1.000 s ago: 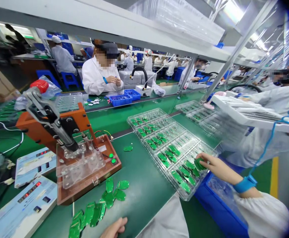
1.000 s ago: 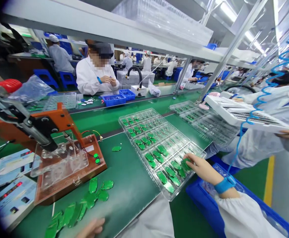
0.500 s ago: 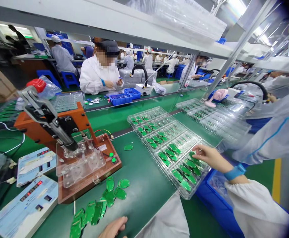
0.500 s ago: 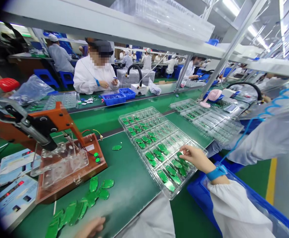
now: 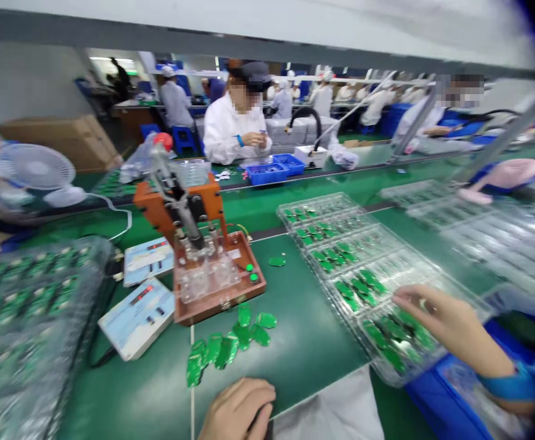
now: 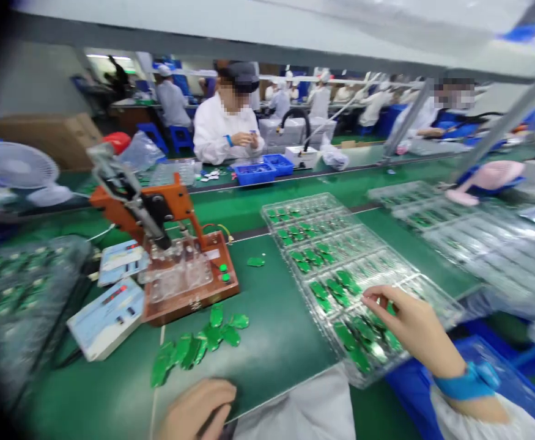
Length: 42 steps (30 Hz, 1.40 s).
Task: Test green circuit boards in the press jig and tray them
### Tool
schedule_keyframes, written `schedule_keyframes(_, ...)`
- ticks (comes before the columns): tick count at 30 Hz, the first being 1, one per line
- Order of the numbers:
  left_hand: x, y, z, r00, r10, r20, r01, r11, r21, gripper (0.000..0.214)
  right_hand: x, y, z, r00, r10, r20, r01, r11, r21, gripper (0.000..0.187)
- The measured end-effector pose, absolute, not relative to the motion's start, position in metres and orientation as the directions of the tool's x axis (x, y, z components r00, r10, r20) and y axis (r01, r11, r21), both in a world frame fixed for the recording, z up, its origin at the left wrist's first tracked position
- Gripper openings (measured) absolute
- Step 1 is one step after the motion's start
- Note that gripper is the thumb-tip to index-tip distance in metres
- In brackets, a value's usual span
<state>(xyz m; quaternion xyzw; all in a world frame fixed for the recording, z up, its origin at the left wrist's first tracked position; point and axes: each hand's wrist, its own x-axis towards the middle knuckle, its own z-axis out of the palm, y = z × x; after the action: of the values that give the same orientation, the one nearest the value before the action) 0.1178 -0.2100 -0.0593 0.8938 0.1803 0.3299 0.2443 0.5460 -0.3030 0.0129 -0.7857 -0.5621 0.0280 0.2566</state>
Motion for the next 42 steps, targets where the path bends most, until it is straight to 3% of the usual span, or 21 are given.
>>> schedule_keyframes(4, 0.117, -0.218, -0.047, 0.705, 0.563, 0.431, 0.176, -0.728, 0.663, 0.015, 0.450, -0.266, 0.006, 0.024, 0.968, 0.248, 0.814, 0.126, -0.567, 0.021)
schedule_keyframes(7, 0.103, -0.212, -0.035, 0.705, 0.591, 0.392, 0.218, -0.707, 0.673, 0.016, 0.393, -0.240, -0.009, -0.250, 0.953, 0.169, 0.702, 0.298, -0.646, 0.021)
schedule_keyframes(12, 0.051, -0.175, -0.017, 0.643, 0.677, 0.358, 0.403, -0.696, 0.594, 0.009, 0.366, -0.193, -0.033, -0.318, 0.946, 0.062, 0.586, 0.247, -0.771, 0.032)
schedule_keyframes(15, 0.025, -0.157, -0.014, 0.637, 0.705, 0.312, 0.503, -0.687, 0.524, 0.010, 0.368, -0.171, -0.037, -0.393, 0.919, 0.029, 0.575, 0.271, -0.772, 0.032)
schedule_keyframes(18, 0.015, -0.152, -0.017, 0.653, 0.712, 0.258, 0.536, -0.675, 0.507, 0.015, 0.370, -0.160, -0.035, -0.469, 0.882, -0.039, 0.597, 0.285, -0.750, 0.052)
schedule_keyframes(23, 0.015, -0.153, -0.025, 0.680, 0.700, 0.219, 0.539, -0.679, 0.499, 0.016, 0.372, -0.161, -0.028, -0.516, 0.850, -0.105, 0.617, 0.283, -0.734, 0.066)
schedule_keyframes(30, 0.012, -0.154, -0.034, 0.695, 0.682, 0.227, 0.542, -0.705, 0.458, 0.022, 0.379, -0.171, -0.023, -0.495, 0.848, -0.187, 0.657, 0.224, -0.720, 0.042)
schedule_keyframes(34, 0.009, -0.158, -0.035, 0.681, 0.685, 0.261, 0.522, -0.703, 0.483, 0.020, 0.385, -0.179, -0.023, -0.439, 0.885, -0.156, 0.650, 0.192, -0.735, 0.039)
schedule_keyframes(38, 0.013, -0.148, -0.017, 0.603, 0.713, 0.357, 0.478, -0.682, 0.554, 0.019, 0.388, -0.169, -0.009, -0.314, 0.950, -0.007, 0.620, 0.199, -0.759, 0.039)
schedule_keyframes(42, 0.034, -0.106, 0.009, 0.516, 0.716, 0.469, 0.470, -0.695, 0.543, 0.019, 0.367, -0.126, 0.015, -0.288, 0.924, 0.252, 0.617, 0.380, -0.689, 0.031)
